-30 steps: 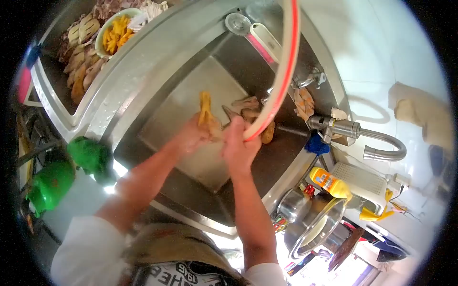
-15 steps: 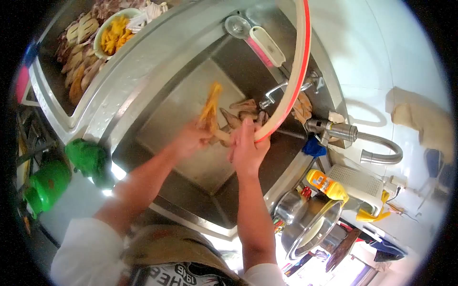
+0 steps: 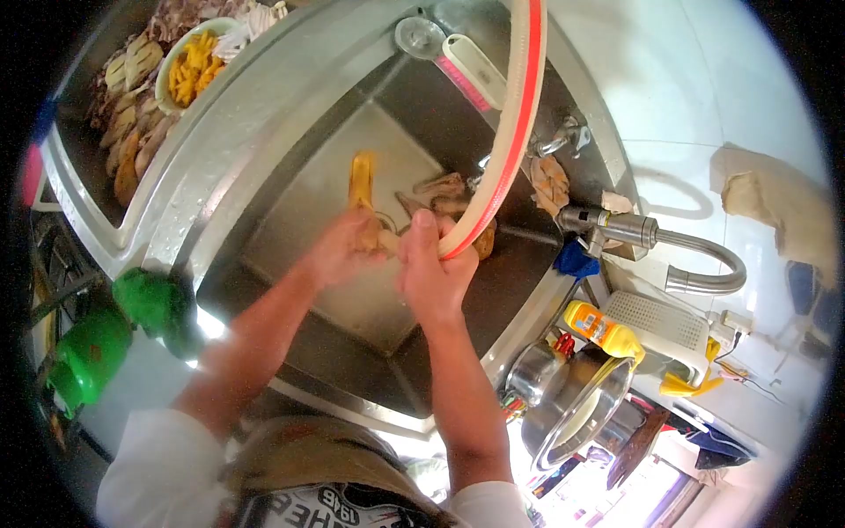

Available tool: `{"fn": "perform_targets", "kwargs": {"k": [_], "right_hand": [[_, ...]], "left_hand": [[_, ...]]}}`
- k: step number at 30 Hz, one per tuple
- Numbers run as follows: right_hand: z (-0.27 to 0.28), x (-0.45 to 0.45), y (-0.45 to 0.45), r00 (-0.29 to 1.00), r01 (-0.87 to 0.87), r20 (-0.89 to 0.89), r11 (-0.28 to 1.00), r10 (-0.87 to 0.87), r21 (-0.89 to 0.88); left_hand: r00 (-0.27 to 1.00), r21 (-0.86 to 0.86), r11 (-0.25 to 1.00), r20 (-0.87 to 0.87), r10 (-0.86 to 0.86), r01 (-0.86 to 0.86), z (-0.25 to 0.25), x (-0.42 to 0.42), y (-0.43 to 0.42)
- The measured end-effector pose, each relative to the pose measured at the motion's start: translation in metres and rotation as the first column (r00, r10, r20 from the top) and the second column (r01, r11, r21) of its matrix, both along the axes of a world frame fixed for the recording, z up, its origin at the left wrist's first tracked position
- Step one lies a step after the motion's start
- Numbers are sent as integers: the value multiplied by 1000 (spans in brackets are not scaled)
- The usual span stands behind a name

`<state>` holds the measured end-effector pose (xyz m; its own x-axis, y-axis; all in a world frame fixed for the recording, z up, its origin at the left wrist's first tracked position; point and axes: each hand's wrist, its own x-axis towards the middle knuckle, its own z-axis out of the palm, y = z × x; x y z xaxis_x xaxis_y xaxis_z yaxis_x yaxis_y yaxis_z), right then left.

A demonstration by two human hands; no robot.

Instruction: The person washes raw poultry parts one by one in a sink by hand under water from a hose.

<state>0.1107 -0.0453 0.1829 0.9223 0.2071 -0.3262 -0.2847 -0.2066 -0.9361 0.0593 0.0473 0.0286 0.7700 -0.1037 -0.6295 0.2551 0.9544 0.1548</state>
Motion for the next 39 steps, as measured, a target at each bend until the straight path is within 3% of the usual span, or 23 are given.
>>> {"fn": "perform_targets", "kwargs": {"k": [3,7,15,21,24,27,30,33,36,39], "right_hand": [[-3,1,0,996,-3,91,1000,4,-16],[-38,5,-5,979,-77,186,995,87,-59],[-68,15,4,998,42,49,995,-46,94],[-83,12,2,997,81,-3,983,-81,164],[-87,7,-3,990,136,-73,971,-124,198],[-100,10,-9,992,126,-33,975,-122,182],[-104,11,-12,987,153,-70,969,-141,196],[-115,13,-15,988,146,-71,968,-134,206],[-122,10,-16,992,124,-38,977,-119,174],[-128,9,-16,987,156,-70,974,-147,164]], "left_hand": [[995,209,974,26,-99,91,-17,4,-3],[985,277,959,142,-94,51,-18,-3,-14],[977,476,858,-25,-210,196,-2,-4,-16],[995,601,795,-92,-32,81,4,-8,-23],[980,703,684,-174,-99,195,-14,-10,-30],[975,748,631,-210,-72,208,-25,-10,-36],[958,735,614,-236,-164,287,-28,-8,-33],[970,764,608,-241,-41,215,-18,-6,-34],[984,664,734,-175,-36,144,-41,-8,-38],[984,688,713,-176,-19,137,-60,-9,-41]]}}
